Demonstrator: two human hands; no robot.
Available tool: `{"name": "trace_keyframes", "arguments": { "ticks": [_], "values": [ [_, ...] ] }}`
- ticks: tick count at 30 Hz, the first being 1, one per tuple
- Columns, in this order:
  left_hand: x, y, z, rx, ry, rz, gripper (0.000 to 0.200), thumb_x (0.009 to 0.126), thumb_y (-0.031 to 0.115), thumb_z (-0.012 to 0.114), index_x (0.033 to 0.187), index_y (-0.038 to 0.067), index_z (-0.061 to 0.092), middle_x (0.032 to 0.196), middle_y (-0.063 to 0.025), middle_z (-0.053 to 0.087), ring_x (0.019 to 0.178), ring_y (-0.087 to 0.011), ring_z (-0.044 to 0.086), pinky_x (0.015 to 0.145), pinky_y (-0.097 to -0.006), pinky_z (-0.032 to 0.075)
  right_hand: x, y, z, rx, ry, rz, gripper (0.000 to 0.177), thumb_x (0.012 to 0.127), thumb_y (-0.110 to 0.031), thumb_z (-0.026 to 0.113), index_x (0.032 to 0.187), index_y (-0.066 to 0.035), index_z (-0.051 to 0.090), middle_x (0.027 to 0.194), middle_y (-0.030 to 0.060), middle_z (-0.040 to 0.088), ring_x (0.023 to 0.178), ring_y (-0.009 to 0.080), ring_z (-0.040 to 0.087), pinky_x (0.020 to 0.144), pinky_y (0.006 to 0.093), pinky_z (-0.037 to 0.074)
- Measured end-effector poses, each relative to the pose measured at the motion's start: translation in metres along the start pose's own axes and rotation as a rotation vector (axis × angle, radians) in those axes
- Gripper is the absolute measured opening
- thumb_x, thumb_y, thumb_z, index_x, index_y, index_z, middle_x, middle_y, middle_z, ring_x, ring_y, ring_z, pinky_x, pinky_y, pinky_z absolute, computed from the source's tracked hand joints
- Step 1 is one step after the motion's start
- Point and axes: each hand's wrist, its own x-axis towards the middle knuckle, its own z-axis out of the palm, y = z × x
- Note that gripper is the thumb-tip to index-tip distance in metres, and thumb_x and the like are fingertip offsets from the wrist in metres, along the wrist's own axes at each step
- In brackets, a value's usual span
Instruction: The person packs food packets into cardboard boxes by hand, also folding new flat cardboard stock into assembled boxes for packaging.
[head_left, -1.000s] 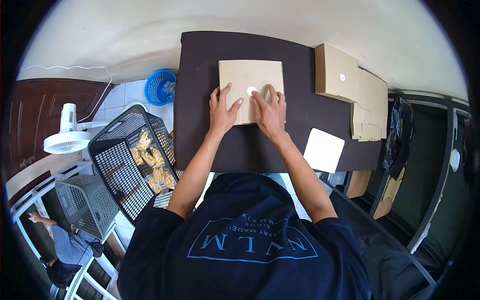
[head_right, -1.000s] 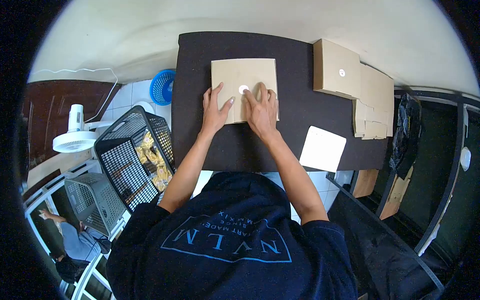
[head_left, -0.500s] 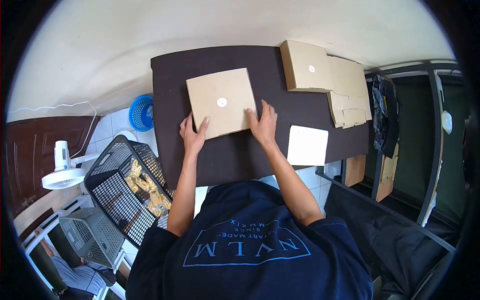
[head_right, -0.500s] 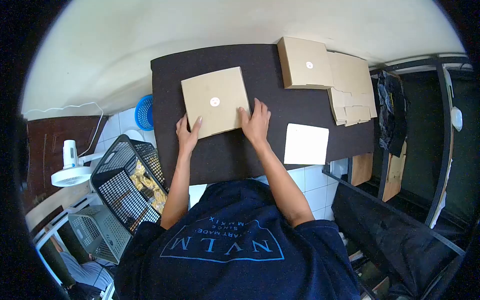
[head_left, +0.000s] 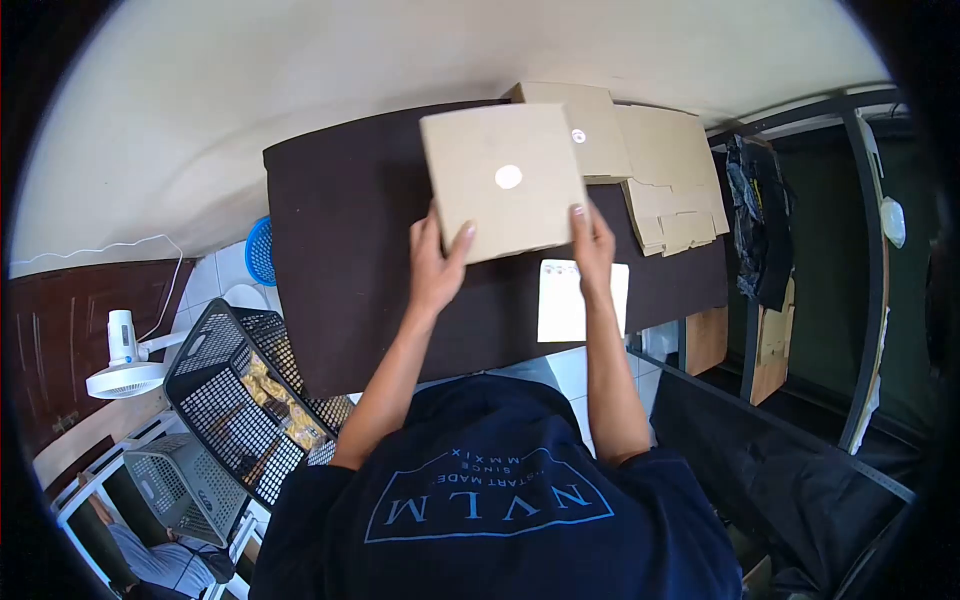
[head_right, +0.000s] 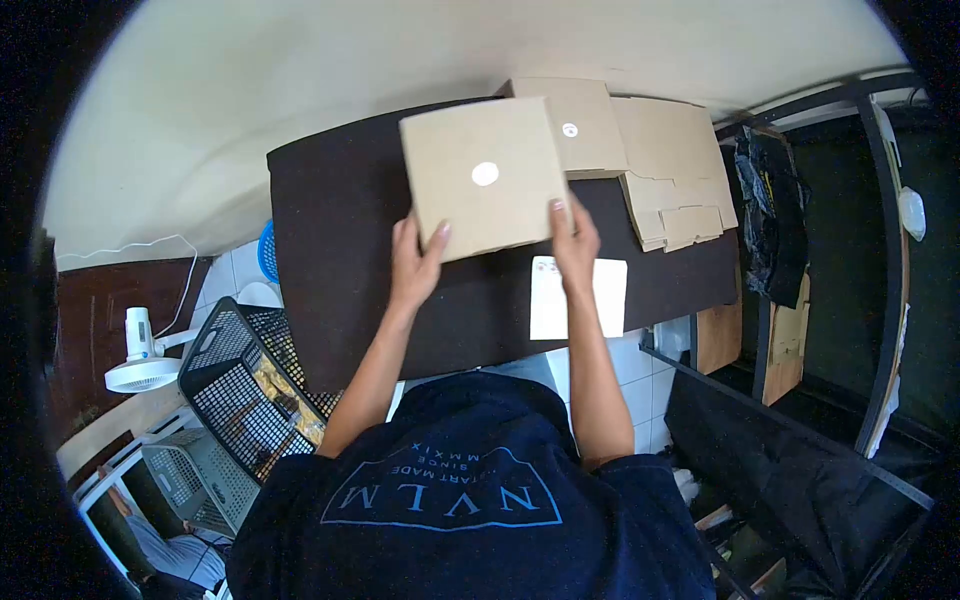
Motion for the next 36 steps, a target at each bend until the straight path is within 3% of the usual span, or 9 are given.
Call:
{"name": "trace_keyframes", "arguments": {
  "ticks": [5,10,11,13,20,23,29,36],
  "values": [
    [0.07,0.04,0.104,-0.052,-0.037,0.07,0.063,0.094,0.034,0.06,0.143,0.001,0.04,0.112,-0.0197,0.056,0.108,-0.0321,0.051,0.098,-0.0405,0.041,0.085,-0.012,-0.068,-0.025,0.106,0.102,0.044,0.097,-0.032,0.057,0.123,0.003,0.062,0.116,0.0175,0.066,0.111,0.021,0.059,0.097,0.0313,0.043],
    [0.106,0.048,0.169,0.169,-0.059,-0.05,0.059,0.095,0.038,0.055,0.142,0.003,0.042,0.117,-0.0208,0.055,0.111,-0.0367,0.048,0.1,-0.0453,0.038,0.152,0.028,-0.093,-0.194,0.1,-0.013,0.048,0.096,-0.036,0.057,0.122,0.004,0.061,0.116,0.0247,0.065,0.113,0.0313,0.06,0.099,0.0369,0.043],
    [0.104,0.04,0.181,0.197,0.01,-0.026,0.058,0.096,0.039,0.054,0.141,0.004,0.043,0.119,-0.0208,0.054,0.113,-0.038,0.047,0.101,-0.0472,0.037,0.162,0.043,-0.092,-0.229,0.123,-0.035,0.049,0.095,-0.037,0.058,0.12,0.005,0.062,0.115,0.0272,0.064,0.113,0.0367,0.06,0.099,0.0397,0.043],
    [0.098,0.035,0.196,0.228,0.105,-0.042,0.054,0.098,0.04,0.05,0.139,0.006,0.045,0.125,-0.0208,0.05,0.117,-0.0392,0.045,0.101,-0.0512,0.035,0.171,0.045,-0.096,-0.232,0.087,-0.057,0.049,0.094,-0.037,0.058,0.12,0.005,0.062,0.114,0.0275,0.064,0.113,0.0376,0.06,0.099,0.0402,0.043],
    [0.113,0.043,0.204,0.253,0.148,-0.126,0.051,0.1,0.042,0.044,0.139,0.009,0.047,0.125,-0.0213,0.052,0.117,-0.0389,0.048,0.101,-0.0482,0.037,0.205,0.04,-0.095,-0.291,-0.033,-0.117,0.052,0.095,-0.04,0.056,0.115,0.007,0.064,0.108,0.0284,0.064,0.106,0.0411,0.061,0.094,0.0433,0.045],
    [0.094,0.056,0.206,0.192,0.177,-0.147,0.049,0.1,0.037,0.046,0.137,0.005,0.049,0.122,-0.0224,0.054,0.116,-0.0379,0.051,0.101,-0.0437,0.039,0.193,0.041,-0.103,-0.286,-0.024,-0.075,0.052,0.094,-0.041,0.058,0.116,0.005,0.065,0.107,0.0284,0.064,0.105,0.0403,0.061,0.093,0.0432,0.045],
    [0.101,0.05,0.212,0.213,0.245,-0.086,0.043,0.1,0.032,0.049,0.128,0.001,0.056,0.111,-0.0233,0.059,0.109,-0.0372,0.056,0.096,-0.0417,0.042,0.196,0.049,-0.1,-0.203,0.007,-0.056,0.051,0.09,-0.043,0.062,0.117,0.0,0.066,0.092,0.0222,0.063,0.091,0.0354,0.062,0.086,0.0395,0.048],
    [0.122,0.026,0.213,0.157,0.329,-0.094,0.048,0.1,0.038,0.048,0.129,0.0,0.056,0.113,-0.0199,0.061,0.104,-0.0326,0.06,0.091,-0.0405,0.045,0.224,0.05,-0.109,-0.208,-0.062,0.029,0.047,0.089,-0.041,0.065,0.114,-0.001,0.068,0.096,0.0204,0.067,0.093,0.0314,0.065,0.087,0.0363,0.049]
  ]
}}
